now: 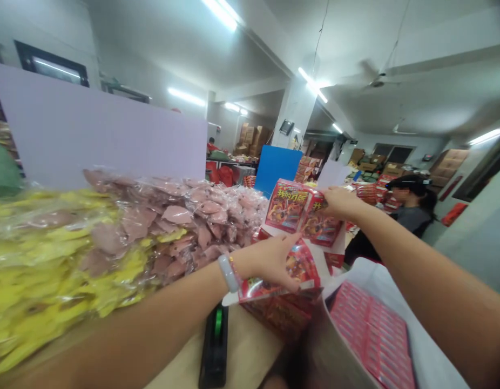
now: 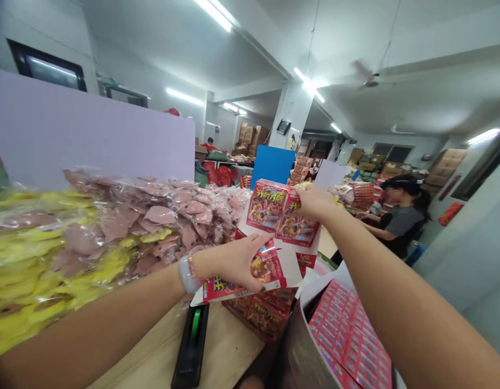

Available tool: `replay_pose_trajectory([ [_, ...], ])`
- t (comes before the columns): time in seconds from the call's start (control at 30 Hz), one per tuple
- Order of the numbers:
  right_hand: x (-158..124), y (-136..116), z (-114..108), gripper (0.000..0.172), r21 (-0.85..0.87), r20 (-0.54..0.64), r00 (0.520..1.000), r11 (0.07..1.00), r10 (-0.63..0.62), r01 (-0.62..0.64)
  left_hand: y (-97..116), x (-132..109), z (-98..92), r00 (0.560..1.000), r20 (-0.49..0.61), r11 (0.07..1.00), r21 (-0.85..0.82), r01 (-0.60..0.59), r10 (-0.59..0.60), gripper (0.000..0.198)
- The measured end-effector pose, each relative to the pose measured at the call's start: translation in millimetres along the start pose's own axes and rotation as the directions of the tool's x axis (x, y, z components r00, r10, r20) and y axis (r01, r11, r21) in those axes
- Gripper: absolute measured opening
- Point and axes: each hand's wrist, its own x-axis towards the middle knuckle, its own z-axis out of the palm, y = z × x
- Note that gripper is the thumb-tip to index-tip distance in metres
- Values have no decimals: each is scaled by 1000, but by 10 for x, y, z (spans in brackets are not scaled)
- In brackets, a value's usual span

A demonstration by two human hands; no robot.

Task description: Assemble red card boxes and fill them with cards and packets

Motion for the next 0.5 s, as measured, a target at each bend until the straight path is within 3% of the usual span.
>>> replay_pose_trajectory([
  [0.07,16,-40,85,82,-28,29,1000,1000,6,-5,-3,-170,27,999,-23,998,49,-27,28,102],
  [0.1,0,-33,92,84,-33,40,999,999,5,-4,-1,-290,45,998,-40,996,75,-39,43,101],
  [0.2,-59,55,22,64,-1,78,997,1000,-16,16,-12,-757,111,996,-91,993,117,16,-6,101],
  [0.3,-57,117,-72,54,58,111,994,998,-16,9,-42,-1139,146,991,-61,988,94,122,-117,105],
  [0.4,22,98,-123,53,50,163,987,999,3,-12,-30,-1085,99,997,-20,997,44,71,-70,109],
  [0.5,122,76,-138,53,-13,177,984,1000,18,-16,0,-668,-2,998,34,998,-26,52,-51,114],
])
